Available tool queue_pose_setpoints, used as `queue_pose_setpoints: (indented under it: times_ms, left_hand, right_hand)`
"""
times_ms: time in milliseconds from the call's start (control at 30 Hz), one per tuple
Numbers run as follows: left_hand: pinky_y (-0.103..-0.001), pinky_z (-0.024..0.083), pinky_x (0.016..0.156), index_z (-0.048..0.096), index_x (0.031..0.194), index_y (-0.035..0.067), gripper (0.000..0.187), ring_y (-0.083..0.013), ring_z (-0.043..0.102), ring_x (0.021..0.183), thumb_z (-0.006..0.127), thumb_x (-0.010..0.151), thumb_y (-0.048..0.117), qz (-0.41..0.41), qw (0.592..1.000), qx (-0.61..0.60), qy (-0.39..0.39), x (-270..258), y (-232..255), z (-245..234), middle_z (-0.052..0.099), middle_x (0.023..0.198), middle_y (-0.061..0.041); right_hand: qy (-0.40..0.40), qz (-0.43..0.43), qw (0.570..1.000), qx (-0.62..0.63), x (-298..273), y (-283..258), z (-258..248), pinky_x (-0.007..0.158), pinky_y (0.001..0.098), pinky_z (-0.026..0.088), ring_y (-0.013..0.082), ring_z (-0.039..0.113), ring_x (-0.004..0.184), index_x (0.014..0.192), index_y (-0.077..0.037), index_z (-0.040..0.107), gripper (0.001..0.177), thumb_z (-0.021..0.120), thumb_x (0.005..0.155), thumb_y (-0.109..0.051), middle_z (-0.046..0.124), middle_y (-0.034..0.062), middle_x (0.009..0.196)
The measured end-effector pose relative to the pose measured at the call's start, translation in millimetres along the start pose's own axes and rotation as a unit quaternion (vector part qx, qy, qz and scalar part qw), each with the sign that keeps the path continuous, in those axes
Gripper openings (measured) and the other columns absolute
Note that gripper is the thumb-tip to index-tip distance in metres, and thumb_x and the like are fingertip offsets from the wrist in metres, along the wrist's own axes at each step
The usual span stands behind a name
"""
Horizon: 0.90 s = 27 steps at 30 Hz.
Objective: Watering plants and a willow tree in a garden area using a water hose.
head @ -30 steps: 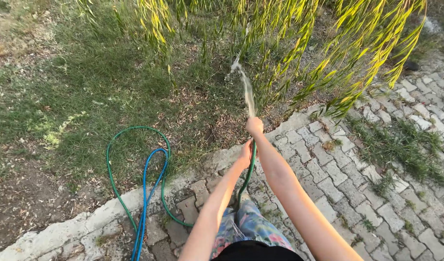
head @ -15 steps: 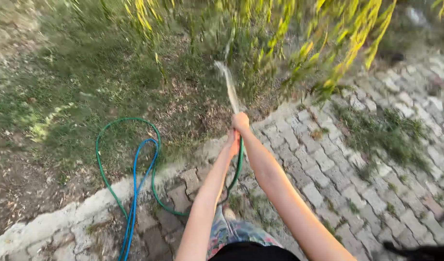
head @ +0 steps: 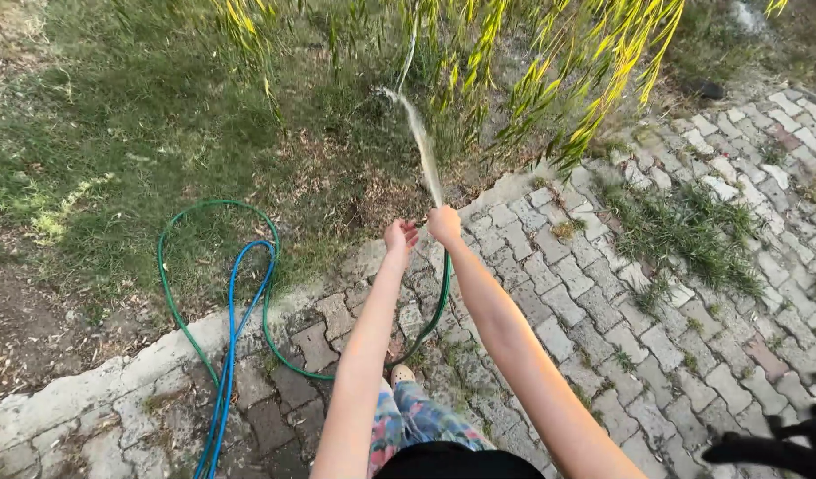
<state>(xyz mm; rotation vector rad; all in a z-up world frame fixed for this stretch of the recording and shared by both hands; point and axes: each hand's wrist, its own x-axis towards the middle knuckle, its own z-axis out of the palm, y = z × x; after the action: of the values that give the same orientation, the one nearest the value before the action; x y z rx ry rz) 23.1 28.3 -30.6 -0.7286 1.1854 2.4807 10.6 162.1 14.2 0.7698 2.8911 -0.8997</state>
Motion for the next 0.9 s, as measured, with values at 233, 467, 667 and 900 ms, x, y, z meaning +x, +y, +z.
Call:
queue_pose_setpoints:
  times_ms: [233, 467, 667, 900]
  left_hand:
    - [-0.034, 0.060, 0.067, 0.059, 0.109, 0.008, 0.042, -0.0185, 0.068, 0.076, 0.040, 0.103, 0.045, -0.043, 0.998, -0.012, -0.032, -11, -4, 17, 0.071, 0.095, -0.008]
    - [-0.037, 0.050, 0.067, 0.059, 0.118, 0.015, 0.052, -0.0201, 0.062, 0.085, 0.033, 0.107, 0.058, -0.095, 0.991, 0.000, -0.092, -22, -10, 1, 0.065, 0.101, -0.005]
    - [-0.034, 0.050, 0.088, 0.057, 0.130, 0.020, 0.062, -0.0136, 0.063, 0.106, 0.027, 0.105, 0.068, -0.114, 0.980, 0.023, -0.160, -69, 4, -26, 0.066, 0.120, 0.001]
    - [-0.036, 0.043, 0.077, 0.066, 0.108, 0.016, 0.043, -0.0141, 0.059, 0.087, 0.045, 0.108, 0.054, -0.117, 0.975, 0.035, -0.185, -49, 2, -72, 0.067, 0.094, 0.004]
  right_hand:
    - [-0.027, -0.211, 0.958, -0.194, 3, 2, 35, 0.074, 0.0499, 0.062, 0.0417, 0.075, 0.081, 0.085, -0.002, 0.077, 0.024, 0.062, 0.087, -0.019, 0.074, 0.0255, 0.085]
    - [0.048, -0.241, 0.959, -0.142, -19, -14, 67, 0.067, 0.0523, 0.060, 0.0436, 0.073, 0.073, 0.081, -0.001, 0.075, 0.024, 0.069, 0.084, -0.024, 0.070, 0.0258, 0.078]
    - [0.046, -0.159, 0.980, -0.112, -26, -34, 90, 0.071, 0.0544, 0.059, 0.0453, 0.073, 0.078, 0.085, -0.001, 0.074, 0.020, 0.063, 0.088, -0.018, 0.072, 0.0248, 0.083]
    - [0.055, -0.040, 0.996, -0.058, -18, -47, 107, 0.076, 0.0526, 0.059, 0.0450, 0.073, 0.083, 0.090, 0.005, 0.071, 0.028, 0.065, 0.090, -0.022, 0.073, 0.0270, 0.087]
